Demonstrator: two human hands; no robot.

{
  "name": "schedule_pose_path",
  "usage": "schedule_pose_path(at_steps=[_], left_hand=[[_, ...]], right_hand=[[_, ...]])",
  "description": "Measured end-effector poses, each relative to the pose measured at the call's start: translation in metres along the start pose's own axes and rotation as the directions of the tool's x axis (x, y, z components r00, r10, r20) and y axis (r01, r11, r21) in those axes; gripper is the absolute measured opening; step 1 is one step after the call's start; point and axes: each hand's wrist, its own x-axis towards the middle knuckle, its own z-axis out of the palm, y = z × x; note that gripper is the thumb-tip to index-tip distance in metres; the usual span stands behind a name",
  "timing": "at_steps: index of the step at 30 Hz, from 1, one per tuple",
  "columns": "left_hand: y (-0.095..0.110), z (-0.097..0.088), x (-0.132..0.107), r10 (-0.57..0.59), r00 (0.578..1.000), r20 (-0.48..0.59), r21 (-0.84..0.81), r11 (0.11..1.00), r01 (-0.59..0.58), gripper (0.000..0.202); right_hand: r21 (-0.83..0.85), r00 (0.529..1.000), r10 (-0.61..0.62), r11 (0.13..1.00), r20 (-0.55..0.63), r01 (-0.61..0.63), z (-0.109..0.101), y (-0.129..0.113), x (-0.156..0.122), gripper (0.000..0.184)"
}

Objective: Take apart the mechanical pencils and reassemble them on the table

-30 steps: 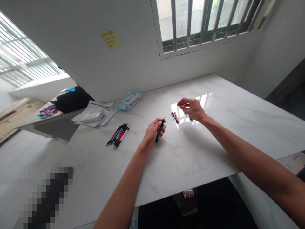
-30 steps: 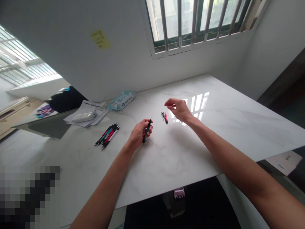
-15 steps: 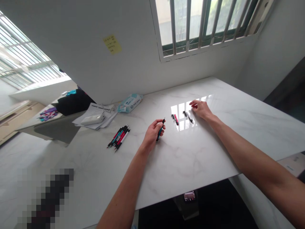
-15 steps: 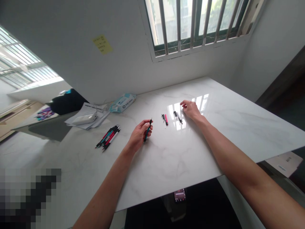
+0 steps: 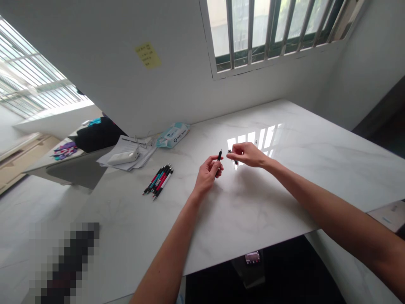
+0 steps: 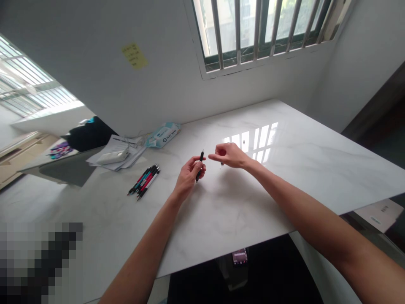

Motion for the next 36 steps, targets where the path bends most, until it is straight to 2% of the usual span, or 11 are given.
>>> schedule_pose_path(at_steps=[2,4,8,11,17,23,28,36], left_hand=[[0.001,0.002,-0.003,0.057,0.997,0.052,0.074,0.995,-0.061,0.040],[0.003,0.004,-0.006,0.101,0.992,0.075,0.189,0.975,-0.114,0.038],[0.009,0.007,-0.011,0.145,0.986,0.079,0.445,0.880,-0.165,0.030],[0.010,0.008,-0.012,0.114,0.989,0.091,0.496,0.856,-0.144,0.028],[0.003,0.008,-0.009,0.032,0.992,0.119,0.374,0.925,-0.075,0.035],[-0.002,0.008,-0.005,-0.045,0.995,0.094,0.139,0.990,0.031,0.045],[0.005,0.009,-0.004,-0.135,0.982,0.131,-0.039,0.989,0.141,0.043],[0.005,0.010,-0.004,-0.174,0.974,0.145,-0.092,0.978,0.188,0.036]], right_hand=[[0.068,0.998,0.001,0.998,0.060,-0.005,0.015,-0.015,-0.004,0.056],[0.122,0.999,0.020,0.992,0.047,-0.026,0.025,-0.021,-0.007,0.066],[0.198,0.996,0.079,0.978,-0.031,-0.072,0.032,-0.022,-0.008,0.070],[0.225,0.994,0.097,0.971,-0.043,-0.085,0.032,-0.022,-0.009,0.068],[0.280,0.998,0.064,0.958,-0.027,-0.054,0.030,-0.023,-0.009,0.057],[0.478,0.998,0.066,0.876,0.001,-0.059,0.029,-0.017,-0.005,0.040],[0.624,0.993,0.075,0.773,0.086,-0.112,0.028,-0.018,-0.005,0.037],[0.654,0.992,0.063,0.747,0.111,-0.120,0.028,-0.016,-0.005,0.040]])
